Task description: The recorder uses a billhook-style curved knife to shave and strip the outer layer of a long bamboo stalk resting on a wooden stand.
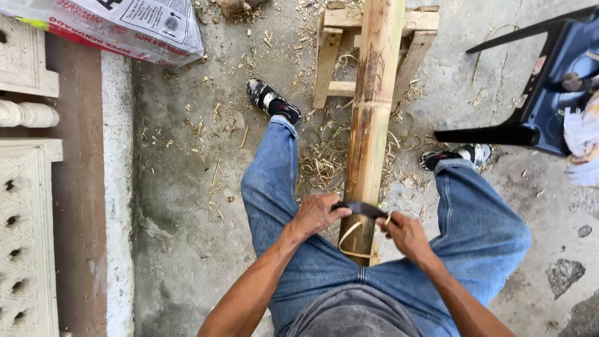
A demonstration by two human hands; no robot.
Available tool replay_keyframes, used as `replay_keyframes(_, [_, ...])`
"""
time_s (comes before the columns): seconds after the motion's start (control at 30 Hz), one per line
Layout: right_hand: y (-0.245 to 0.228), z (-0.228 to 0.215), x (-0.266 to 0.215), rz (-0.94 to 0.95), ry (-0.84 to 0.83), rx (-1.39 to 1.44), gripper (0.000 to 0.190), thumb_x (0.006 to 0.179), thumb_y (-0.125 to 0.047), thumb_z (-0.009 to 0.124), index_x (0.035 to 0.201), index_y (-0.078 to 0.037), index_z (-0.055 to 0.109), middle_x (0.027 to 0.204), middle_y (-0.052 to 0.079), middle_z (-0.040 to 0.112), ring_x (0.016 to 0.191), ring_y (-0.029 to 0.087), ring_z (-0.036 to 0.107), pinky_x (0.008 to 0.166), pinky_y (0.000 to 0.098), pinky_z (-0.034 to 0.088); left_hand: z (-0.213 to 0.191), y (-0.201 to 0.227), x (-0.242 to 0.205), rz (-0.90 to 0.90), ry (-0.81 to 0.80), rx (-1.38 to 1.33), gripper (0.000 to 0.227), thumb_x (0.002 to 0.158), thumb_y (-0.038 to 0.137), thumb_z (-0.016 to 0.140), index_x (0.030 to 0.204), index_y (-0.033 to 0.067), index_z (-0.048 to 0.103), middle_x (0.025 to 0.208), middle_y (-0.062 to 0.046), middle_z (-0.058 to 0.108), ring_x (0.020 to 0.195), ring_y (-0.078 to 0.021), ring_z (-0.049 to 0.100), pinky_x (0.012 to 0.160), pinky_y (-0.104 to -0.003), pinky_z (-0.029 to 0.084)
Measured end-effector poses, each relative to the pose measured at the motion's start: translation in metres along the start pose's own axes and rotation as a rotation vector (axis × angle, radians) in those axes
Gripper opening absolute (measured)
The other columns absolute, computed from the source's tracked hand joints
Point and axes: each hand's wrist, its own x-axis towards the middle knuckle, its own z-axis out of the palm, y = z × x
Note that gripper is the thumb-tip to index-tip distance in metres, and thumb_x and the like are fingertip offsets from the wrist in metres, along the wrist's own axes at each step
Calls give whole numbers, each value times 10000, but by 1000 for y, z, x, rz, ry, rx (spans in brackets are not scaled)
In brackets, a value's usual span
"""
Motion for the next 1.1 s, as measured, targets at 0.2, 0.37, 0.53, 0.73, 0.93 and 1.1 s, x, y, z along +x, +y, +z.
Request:
replay_keyframes(0.2, [-86,-107,140,-100,213,-227,395,978,-440,637,1007,-52,706,686,52,675,478,131,512,392,338,404,-24,-48,134,-209,25,138,555,1005,645,468,752,156,543,572,37,422,457,-116,391,403,-345,378])
replay_keyframes(0.37, [-163,-194,273,-178,346,-157,376,1040,-395,626,1043,-21,668,753,90,664,482,125,470,373,342,412,-77,-61,299,-35,283,208,518,1009,637,440,775,190,556,536,84,414,399,-70,347,321,-300,305])
replay_keyframes(0.53, [-170,-232,351,-224,475,-102,324,1017,-342,710,1059,-25,662,832,92,708,531,99,533,426,313,488,-93,-74,388,-76,302,298,532,1001,655,458,755,193,556,505,97,406,386,-70,324,330,-292,272])
replay_keyframes(0.73, [-171,-210,318,-238,537,-19,272,1004,-295,736,1055,-35,673,828,96,737,567,93,563,440,295,477,-87,-68,356,-35,368,302,548,987,678,458,764,191,569,508,80,409,374,-67,329,307,-284,285])
replay_keyframes(0.93, [-152,-169,243,-201,521,11,291,1049,-328,668,1090,-40,662,843,74,728,519,176,554,388,359,426,-62,-46,276,4,371,253,496,1000,620,454,819,179,589,532,79,429,383,-63,345,301,-273,297])
replay_keyframes(1.1, [-137,-147,202,-170,487,-123,390,961,-420,731,1044,-42,680,740,128,715,583,228,646,503,417,486,-57,-22,225,-141,255,289,521,1002,628,502,780,164,585,554,65,437,419,-79,364,350,-287,326])
